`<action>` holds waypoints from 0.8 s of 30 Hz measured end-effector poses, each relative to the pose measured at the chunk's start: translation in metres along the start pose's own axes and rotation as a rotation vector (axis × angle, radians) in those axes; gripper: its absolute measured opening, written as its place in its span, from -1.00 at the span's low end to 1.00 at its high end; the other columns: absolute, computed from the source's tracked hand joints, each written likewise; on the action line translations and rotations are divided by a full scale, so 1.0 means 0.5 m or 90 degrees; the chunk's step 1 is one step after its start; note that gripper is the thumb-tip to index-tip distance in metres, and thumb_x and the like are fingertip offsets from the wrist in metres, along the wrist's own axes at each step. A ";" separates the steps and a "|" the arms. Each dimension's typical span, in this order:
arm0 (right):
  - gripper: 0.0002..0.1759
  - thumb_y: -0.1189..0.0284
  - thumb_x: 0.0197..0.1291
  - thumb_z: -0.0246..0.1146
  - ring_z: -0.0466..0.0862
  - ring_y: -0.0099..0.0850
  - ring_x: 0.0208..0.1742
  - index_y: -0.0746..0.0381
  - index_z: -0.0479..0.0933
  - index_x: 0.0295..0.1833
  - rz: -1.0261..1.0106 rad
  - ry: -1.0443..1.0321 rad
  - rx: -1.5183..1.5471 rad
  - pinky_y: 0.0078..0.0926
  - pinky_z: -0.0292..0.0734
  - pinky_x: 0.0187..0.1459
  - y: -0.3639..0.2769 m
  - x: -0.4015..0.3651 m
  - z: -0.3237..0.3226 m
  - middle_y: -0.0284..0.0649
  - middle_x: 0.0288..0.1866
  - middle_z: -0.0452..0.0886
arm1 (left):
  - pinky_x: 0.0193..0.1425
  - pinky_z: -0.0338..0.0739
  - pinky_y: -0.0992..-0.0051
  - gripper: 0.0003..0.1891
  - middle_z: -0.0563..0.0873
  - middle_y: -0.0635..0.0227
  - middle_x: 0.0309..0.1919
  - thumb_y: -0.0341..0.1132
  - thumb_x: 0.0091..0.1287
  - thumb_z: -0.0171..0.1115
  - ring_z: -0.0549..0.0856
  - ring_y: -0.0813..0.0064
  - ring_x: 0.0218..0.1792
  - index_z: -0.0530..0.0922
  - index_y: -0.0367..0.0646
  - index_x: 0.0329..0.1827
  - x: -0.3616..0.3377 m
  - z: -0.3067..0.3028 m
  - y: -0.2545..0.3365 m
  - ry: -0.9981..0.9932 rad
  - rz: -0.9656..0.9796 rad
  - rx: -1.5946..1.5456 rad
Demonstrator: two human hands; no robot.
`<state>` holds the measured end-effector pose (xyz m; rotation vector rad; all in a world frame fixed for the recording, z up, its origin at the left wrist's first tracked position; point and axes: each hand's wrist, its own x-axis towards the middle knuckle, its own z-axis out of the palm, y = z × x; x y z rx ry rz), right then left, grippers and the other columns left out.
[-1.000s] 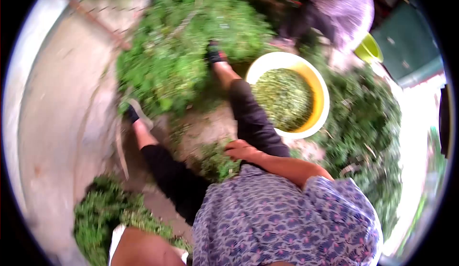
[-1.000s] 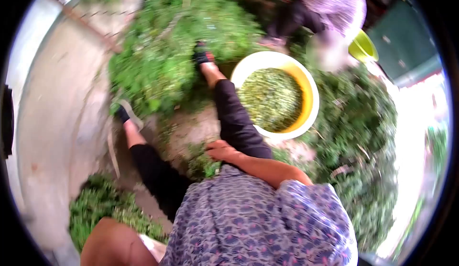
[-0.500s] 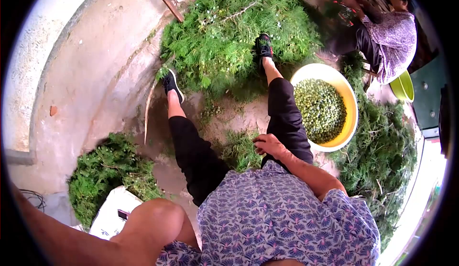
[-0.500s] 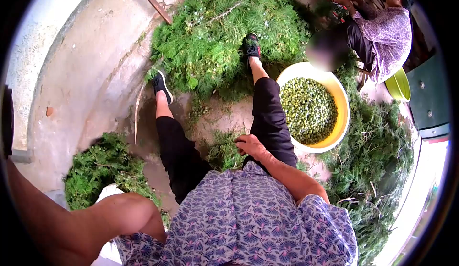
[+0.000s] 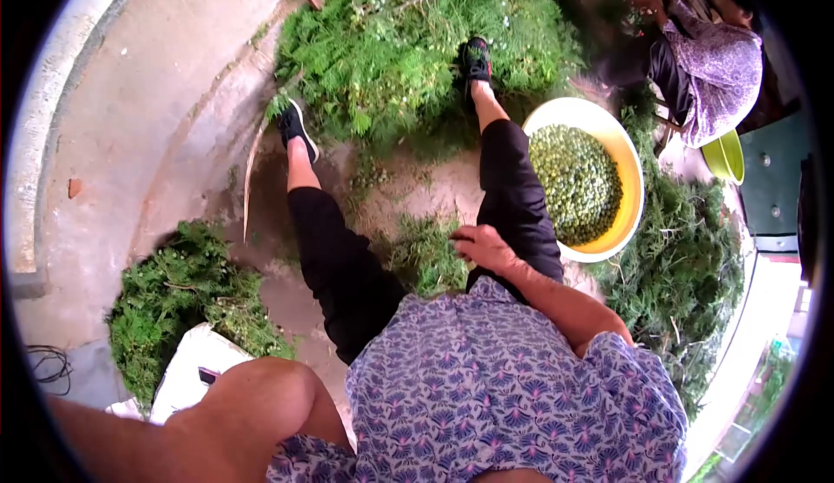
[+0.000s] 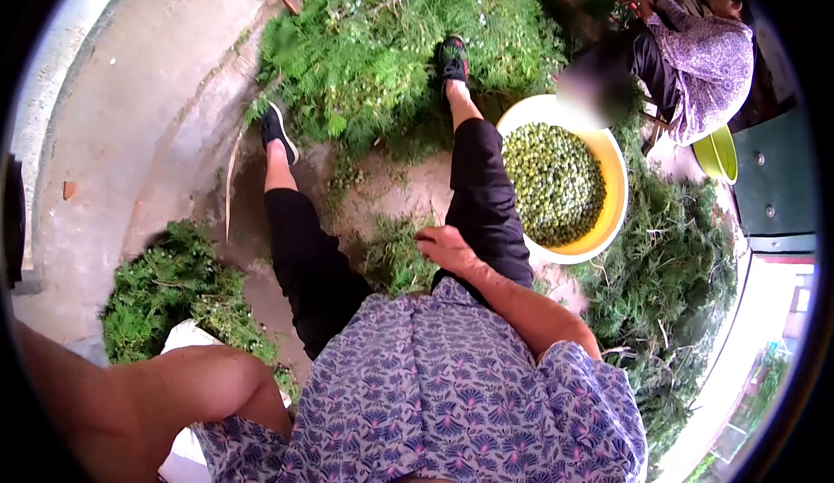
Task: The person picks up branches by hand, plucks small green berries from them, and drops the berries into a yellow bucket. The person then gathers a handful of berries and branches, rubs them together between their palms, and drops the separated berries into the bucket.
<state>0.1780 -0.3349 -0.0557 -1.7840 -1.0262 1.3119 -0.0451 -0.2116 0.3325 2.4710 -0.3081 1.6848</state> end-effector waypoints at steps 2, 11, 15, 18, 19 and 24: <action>-0.77 0.49 0.00 0.19 0.62 -0.14 -0.23 0.33 0.54 -0.18 -0.257 0.168 -0.174 -0.36 0.53 -0.18 -0.006 0.006 -0.018 -0.03 -0.29 0.60 | 0.29 0.34 0.27 -0.76 0.60 0.06 -0.04 -0.48 0.29 -0.09 0.56 0.16 0.04 0.54 -0.31 -0.11 -0.018 0.006 -0.048 -0.010 -0.015 0.038; -0.67 0.53 0.00 0.22 0.42 -0.06 0.06 0.25 0.49 -0.04 -0.150 0.512 -0.516 -0.22 0.33 0.11 -0.063 0.014 -0.196 -0.05 0.04 0.45 | 0.04 0.53 0.53 -0.71 0.66 0.24 -0.17 -0.62 0.15 0.19 0.63 0.49 -0.13 0.56 -0.28 -0.04 -0.383 0.178 -0.307 0.317 -0.752 -0.132; -0.71 0.55 -0.01 0.25 0.54 -0.17 -0.08 0.27 0.53 -0.10 -0.190 0.428 -0.360 -0.36 0.45 -0.04 -0.107 0.091 -0.136 -0.09 -0.12 0.54 | -0.42 0.37 0.68 -0.64 0.55 0.47 -0.39 -0.56 0.13 0.18 0.51 0.70 -0.45 0.50 -0.23 0.04 -0.660 0.290 -0.331 0.498 -1.204 -0.261; -0.68 0.59 -0.01 0.24 0.59 -0.33 -0.19 0.28 0.52 -0.06 -0.093 0.268 -0.179 -0.49 0.48 -0.13 -0.061 0.189 -0.036 -0.13 -0.18 0.57 | -0.47 0.35 0.50 -0.89 0.49 0.44 -0.51 -0.60 0.07 0.08 0.47 0.54 -0.55 0.48 -0.19 -0.38 -0.849 0.377 -0.291 0.471 -1.431 -0.144; -0.68 0.58 -0.01 0.24 0.58 -0.37 -0.21 0.28 0.51 -0.06 -0.072 0.218 -0.131 -0.51 0.49 -0.15 -0.030 0.226 -0.004 -0.14 -0.19 0.57 | -0.49 0.29 0.46 -0.92 0.48 0.37 -0.55 -0.61 0.07 0.06 0.41 0.53 -0.58 0.45 -0.24 -0.42 -0.867 0.396 -0.276 0.500 -1.515 -0.165; -0.66 0.57 -0.03 0.25 0.57 -0.41 -0.27 0.28 0.49 -0.05 -0.030 0.094 -0.066 -0.50 0.48 -0.19 0.080 0.375 0.111 -0.15 -0.26 0.56 | -0.48 0.26 0.24 -0.84 0.44 0.27 -0.53 -0.59 0.09 0.12 0.34 0.46 -0.59 0.37 -0.32 -0.27 -0.999 0.447 -0.276 0.182 -1.618 0.017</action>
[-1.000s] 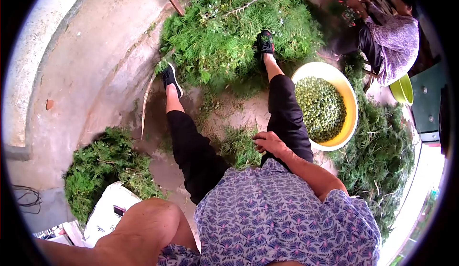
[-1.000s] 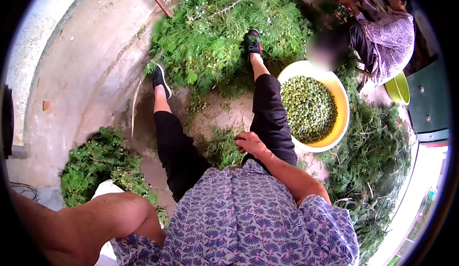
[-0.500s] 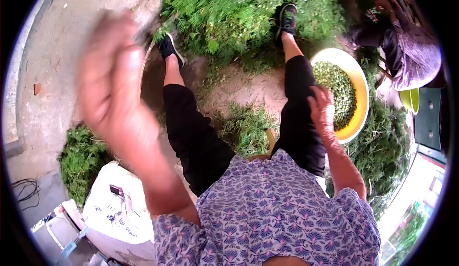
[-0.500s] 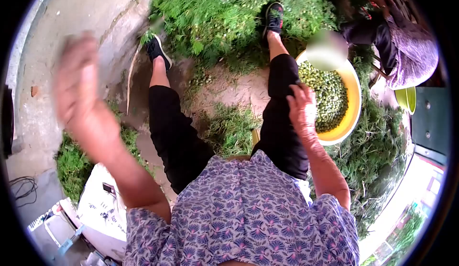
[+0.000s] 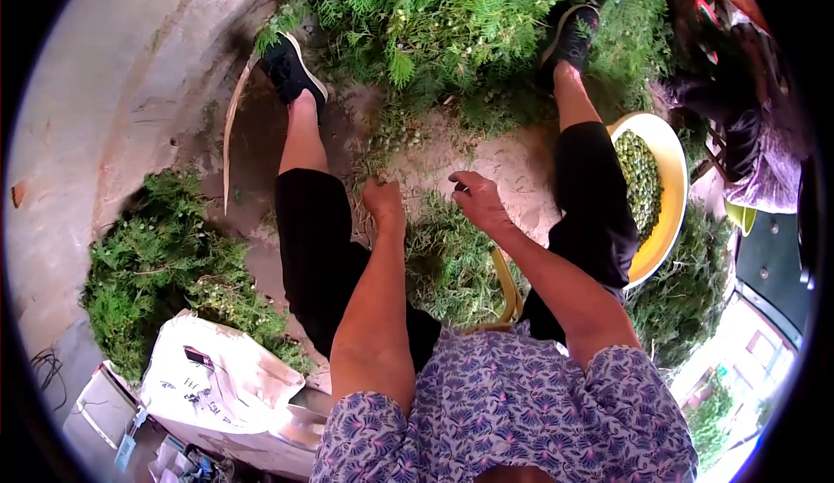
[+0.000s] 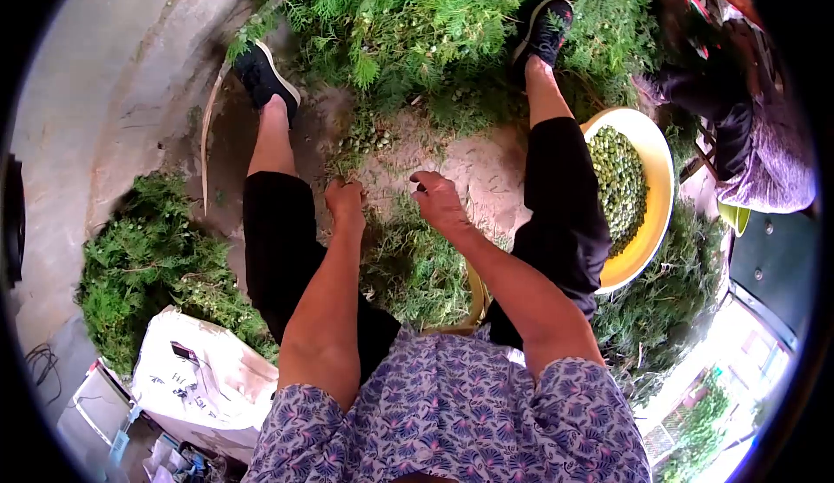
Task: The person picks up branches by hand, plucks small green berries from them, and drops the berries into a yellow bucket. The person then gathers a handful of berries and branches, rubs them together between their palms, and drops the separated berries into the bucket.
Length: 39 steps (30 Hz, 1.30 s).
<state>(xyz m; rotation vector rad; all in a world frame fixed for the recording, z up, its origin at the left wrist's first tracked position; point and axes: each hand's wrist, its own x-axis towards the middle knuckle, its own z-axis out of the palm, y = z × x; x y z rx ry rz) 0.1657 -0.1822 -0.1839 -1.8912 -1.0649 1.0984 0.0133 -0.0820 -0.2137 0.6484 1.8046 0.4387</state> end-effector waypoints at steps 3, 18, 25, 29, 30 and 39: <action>-0.67 0.60 -0.03 0.23 0.57 -0.24 -0.27 0.28 0.47 -0.07 -0.028 0.007 -0.092 -0.42 0.49 -0.20 0.028 0.063 0.049 -0.05 -0.26 0.54 | -0.41 0.35 0.25 -0.79 0.50 0.18 -0.50 -0.58 0.07 0.14 0.39 0.37 -0.55 0.42 -0.38 -0.21 0.078 0.027 -0.044 0.074 0.102 0.109; -0.53 0.61 -0.07 0.16 0.54 0.10 -0.13 0.22 0.38 0.06 0.007 -0.157 -0.379 -0.11 0.50 -0.19 -0.076 0.394 0.182 0.09 0.03 0.38 | 0.15 0.26 0.29 -0.23 0.33 -0.05 0.04 -0.67 -0.12 0.18 0.34 -0.03 0.10 0.21 -0.26 0.29 0.152 0.094 0.010 0.091 0.332 0.244; -0.76 0.68 -0.07 0.13 0.52 -0.03 -0.11 0.29 0.45 -0.21 -0.119 -0.059 -0.310 -0.22 0.47 -0.14 0.018 0.388 0.188 -0.03 -0.21 0.45 | 0.14 0.33 0.30 -0.28 0.32 0.00 0.04 -0.61 -0.08 0.27 0.40 0.02 0.08 0.24 -0.29 0.25 0.162 0.088 -0.005 0.119 0.310 0.288; -0.88 0.63 -0.01 0.14 0.50 -0.03 -0.16 0.31 0.47 -0.29 -0.118 0.060 -0.171 -0.23 0.43 -0.15 0.011 0.281 0.096 -0.03 -0.30 0.45 | 0.12 0.34 0.29 -0.31 0.34 -0.01 0.04 -0.58 -0.05 0.29 0.41 0.04 0.07 0.26 -0.29 0.23 0.174 0.091 -0.018 0.106 0.251 0.356; -0.89 0.61 0.01 0.15 0.50 -0.02 -0.17 0.30 0.47 -0.28 -0.093 0.065 -0.130 -0.22 0.42 -0.14 0.016 0.246 0.077 -0.03 -0.32 0.45 | 0.12 0.34 0.29 -0.31 0.34 -0.01 0.04 -0.58 -0.05 0.29 0.41 0.04 0.07 0.26 -0.29 0.23 0.170 0.093 -0.012 0.100 0.249 0.352; -0.42 0.63 0.05 0.18 0.42 0.01 0.09 0.19 0.24 0.24 0.124 -0.172 -0.324 -0.19 0.37 0.13 0.045 0.201 0.067 0.04 0.17 0.26 | 0.07 0.40 0.29 -0.25 0.39 0.01 0.03 -0.65 -0.09 0.26 0.43 0.03 0.04 0.24 -0.20 0.28 0.167 0.095 0.016 0.046 0.368 0.441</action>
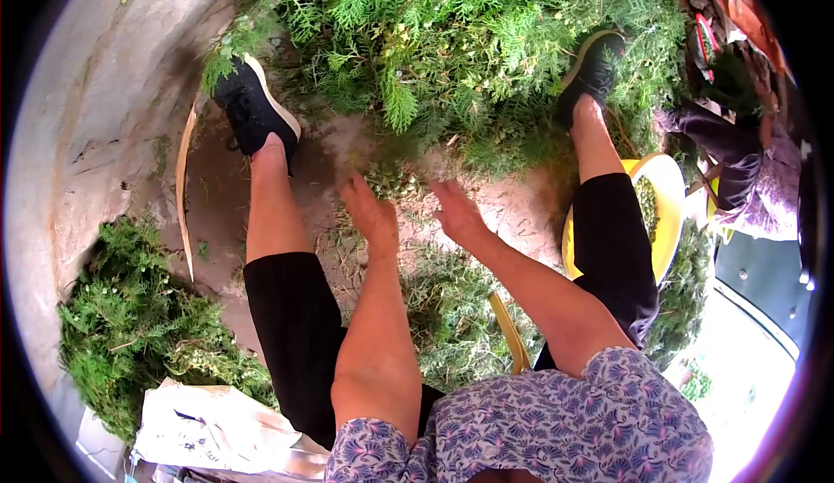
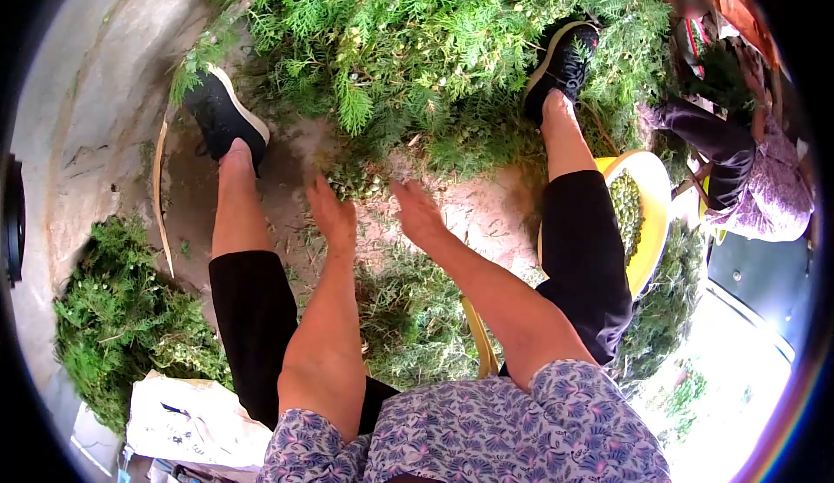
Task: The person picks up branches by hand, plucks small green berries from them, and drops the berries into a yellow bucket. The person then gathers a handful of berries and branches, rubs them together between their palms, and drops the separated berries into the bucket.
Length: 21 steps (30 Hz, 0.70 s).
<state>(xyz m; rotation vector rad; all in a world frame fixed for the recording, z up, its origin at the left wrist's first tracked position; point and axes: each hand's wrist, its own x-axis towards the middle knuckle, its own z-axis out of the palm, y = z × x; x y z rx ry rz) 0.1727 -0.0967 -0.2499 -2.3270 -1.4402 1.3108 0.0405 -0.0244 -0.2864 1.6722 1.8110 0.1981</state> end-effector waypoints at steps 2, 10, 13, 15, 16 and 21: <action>-0.36 0.65 0.05 0.17 0.41 0.03 0.09 0.17 0.18 0.28 -0.017 -0.010 0.027 -0.18 0.40 0.10 -0.022 0.031 0.012 0.06 0.17 0.25 | 0.06 0.43 0.30 -0.20 0.38 0.02 0.04 -0.65 -0.11 0.28 0.43 0.03 0.04 0.22 -0.17 0.30 0.009 -0.011 0.024 -0.026 0.022 0.062; -0.14 0.77 0.02 0.07 0.26 0.10 0.30 0.11 -0.11 0.41 0.108 -0.011 0.082 -0.18 0.48 0.08 -0.039 0.106 0.082 0.34 0.33 -0.01 | -0.02 0.54 0.25 -0.07 0.32 0.07 0.12 -0.65 -0.19 0.33 0.43 0.02 0.03 0.16 -0.02 0.35 0.052 -0.012 0.049 -0.141 0.157 0.230; -0.13 0.77 -0.01 0.08 0.24 0.09 0.31 0.13 -0.09 0.41 0.131 -0.018 0.107 -0.18 0.46 0.11 -0.057 0.114 0.072 0.32 0.36 -0.03 | 0.00 0.52 0.24 -0.07 0.31 0.07 0.12 -0.65 -0.20 0.33 0.41 0.00 0.03 0.17 -0.01 0.35 0.052 -0.010 0.040 -0.150 0.213 0.268; -0.15 0.77 -0.02 0.10 0.25 0.09 0.30 0.15 -0.05 0.41 0.166 -0.031 0.132 -0.18 0.45 0.12 -0.058 0.116 0.072 0.29 0.35 0.00 | 0.01 0.52 0.24 -0.10 0.33 0.07 0.10 -0.66 -0.19 0.32 0.40 -0.01 0.02 0.21 -0.02 0.33 0.048 -0.007 0.042 -0.163 0.224 0.216; -0.16 0.75 -0.05 0.13 0.29 0.07 0.26 0.16 0.01 0.39 0.107 0.012 0.102 -0.20 0.43 0.13 -0.052 0.117 0.084 0.23 0.32 0.08 | 0.01 0.52 0.24 -0.10 0.33 0.07 0.10 -0.66 -0.19 0.32 0.40 -0.01 0.02 0.21 -0.02 0.33 0.047 -0.002 0.037 -0.164 0.226 0.218; -0.23 0.68 -0.12 0.22 0.41 0.01 0.14 0.22 0.20 0.31 -0.007 0.133 0.239 -0.28 0.38 0.14 -0.026 0.125 0.132 0.06 0.20 0.29 | 0.01 0.46 0.21 -0.23 0.39 0.04 0.02 -0.64 -0.20 0.32 0.40 -0.02 -0.02 0.36 -0.08 0.21 0.046 0.013 0.020 -0.129 0.183 0.123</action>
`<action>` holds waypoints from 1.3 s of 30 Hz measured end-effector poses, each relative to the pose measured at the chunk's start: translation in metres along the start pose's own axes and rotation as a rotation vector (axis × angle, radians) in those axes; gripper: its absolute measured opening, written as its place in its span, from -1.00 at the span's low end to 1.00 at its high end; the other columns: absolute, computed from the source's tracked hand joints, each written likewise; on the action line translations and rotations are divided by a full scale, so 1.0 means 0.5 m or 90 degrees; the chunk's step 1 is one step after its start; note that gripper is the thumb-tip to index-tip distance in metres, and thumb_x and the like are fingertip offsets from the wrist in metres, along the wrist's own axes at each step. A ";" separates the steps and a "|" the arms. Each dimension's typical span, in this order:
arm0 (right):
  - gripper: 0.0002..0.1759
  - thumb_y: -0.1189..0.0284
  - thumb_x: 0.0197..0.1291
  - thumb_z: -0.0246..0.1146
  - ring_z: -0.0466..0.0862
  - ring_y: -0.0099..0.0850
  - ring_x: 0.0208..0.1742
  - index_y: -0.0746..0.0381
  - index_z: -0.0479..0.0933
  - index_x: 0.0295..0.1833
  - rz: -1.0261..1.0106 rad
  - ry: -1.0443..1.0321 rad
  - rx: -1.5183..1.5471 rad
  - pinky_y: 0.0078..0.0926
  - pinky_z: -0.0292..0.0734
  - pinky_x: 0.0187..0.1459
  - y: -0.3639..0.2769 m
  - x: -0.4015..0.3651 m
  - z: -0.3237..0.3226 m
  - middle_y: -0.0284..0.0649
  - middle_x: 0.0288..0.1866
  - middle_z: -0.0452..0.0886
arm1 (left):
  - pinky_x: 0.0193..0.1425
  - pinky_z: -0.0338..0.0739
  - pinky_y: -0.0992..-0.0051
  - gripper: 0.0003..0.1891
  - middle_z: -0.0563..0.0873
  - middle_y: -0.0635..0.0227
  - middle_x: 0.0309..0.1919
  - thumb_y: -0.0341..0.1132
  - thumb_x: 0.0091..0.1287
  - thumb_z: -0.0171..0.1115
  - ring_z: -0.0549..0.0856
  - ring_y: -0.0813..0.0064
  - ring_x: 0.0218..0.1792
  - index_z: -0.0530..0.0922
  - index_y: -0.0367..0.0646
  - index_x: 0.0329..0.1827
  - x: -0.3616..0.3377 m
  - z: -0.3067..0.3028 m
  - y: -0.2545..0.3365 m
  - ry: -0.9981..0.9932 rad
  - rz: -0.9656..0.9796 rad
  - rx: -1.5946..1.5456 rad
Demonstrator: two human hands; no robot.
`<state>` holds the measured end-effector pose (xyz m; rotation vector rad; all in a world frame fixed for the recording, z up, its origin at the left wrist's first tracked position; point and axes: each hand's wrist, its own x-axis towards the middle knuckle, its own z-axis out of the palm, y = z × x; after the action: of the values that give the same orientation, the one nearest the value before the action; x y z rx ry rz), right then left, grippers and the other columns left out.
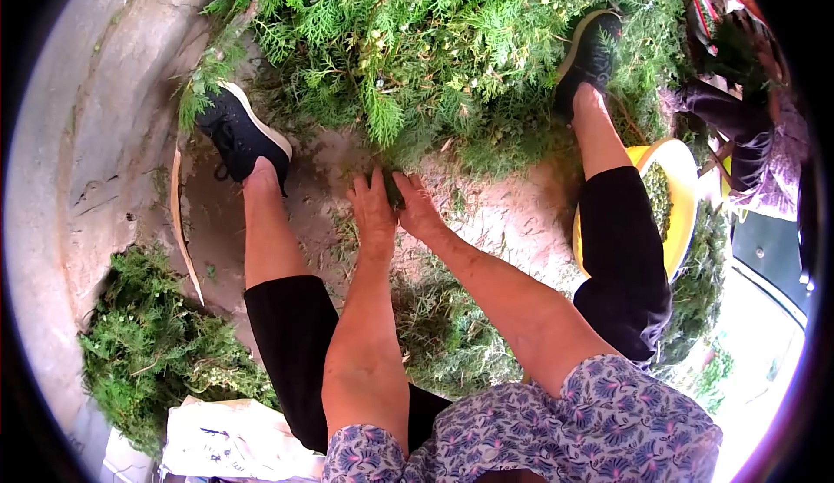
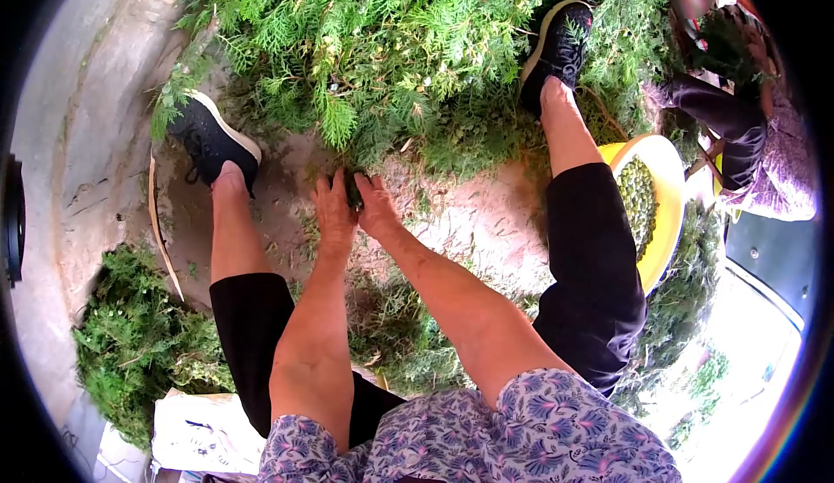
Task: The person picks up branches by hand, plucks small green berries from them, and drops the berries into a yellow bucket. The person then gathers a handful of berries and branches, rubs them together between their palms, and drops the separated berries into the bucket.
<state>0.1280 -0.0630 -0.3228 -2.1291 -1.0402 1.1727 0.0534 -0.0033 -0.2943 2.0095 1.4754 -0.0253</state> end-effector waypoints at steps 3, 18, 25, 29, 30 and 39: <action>-0.29 0.75 -0.09 0.17 0.41 -0.04 0.15 0.28 0.23 0.29 -0.023 0.007 0.083 -0.37 0.37 0.15 -0.016 -0.006 -0.008 0.02 0.12 0.35 | 0.01 0.41 0.20 -0.29 0.40 0.03 -0.01 -0.62 -0.21 0.33 0.40 -0.03 -0.03 0.41 -0.12 0.16 -0.006 0.023 -0.018 0.076 0.026 -0.047; -0.51 0.69 -0.04 0.07 0.46 0.11 -0.10 0.31 0.36 0.11 -0.127 0.179 0.012 -0.16 0.43 -0.08 -0.110 -0.070 -0.092 0.15 -0.09 0.43 | -0.18 0.45 0.58 -0.43 0.60 0.25 -0.23 -0.62 -0.08 0.15 0.55 0.48 -0.28 0.42 -0.22 0.12 -0.049 -0.050 0.067 -0.024 -0.215 -0.852; -0.48 0.73 -0.06 0.07 0.43 0.11 -0.01 0.39 0.31 0.14 -0.219 0.167 -0.078 -0.19 0.43 -0.01 -0.189 -0.185 -0.186 0.16 0.05 0.36 | -0.29 0.46 0.54 -0.76 0.63 0.34 -0.30 -0.35 0.23 0.15 0.58 0.54 -0.33 0.48 -0.24 -0.08 -0.133 -0.124 0.152 -0.020 -0.253 -1.273; -0.48 0.69 0.00 0.07 0.36 0.16 0.14 0.37 0.29 0.17 -0.249 0.102 -0.095 -0.17 0.39 0.09 -0.287 -0.313 -0.253 0.23 0.20 0.22 | -0.28 0.54 0.32 -0.65 0.62 0.27 -0.38 -0.03 0.27 0.11 0.61 0.32 -0.39 0.51 -0.18 -0.25 -0.172 -0.145 0.161 -0.111 -0.217 -1.351; -0.48 0.69 0.01 0.07 0.32 0.17 0.20 0.35 0.29 0.18 -0.261 0.072 -0.094 -0.15 0.37 0.12 -0.301 -0.345 -0.263 0.26 0.24 0.17 | -0.32 0.54 0.30 -0.64 0.62 0.26 -0.41 -0.01 0.26 0.11 0.61 0.30 -0.42 0.51 -0.18 -0.25 -0.196 -0.185 0.184 -0.148 -0.239 -1.379; -0.39 0.84 -0.18 0.01 0.11 0.13 0.38 0.26 0.45 0.10 -0.487 0.007 -0.081 -0.16 0.11 0.34 -0.337 -0.565 -0.355 0.06 0.36 0.16 | -0.15 0.57 0.27 -0.68 0.66 0.26 -0.29 -0.08 0.26 0.10 0.63 0.27 -0.30 0.54 -0.18 -0.19 -0.385 -0.314 0.271 -0.150 -0.174 -1.489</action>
<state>0.1201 -0.2021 0.0241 -1.5542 -1.7415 0.7237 0.0453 -0.1118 -0.0334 -0.1334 0.5715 0.8468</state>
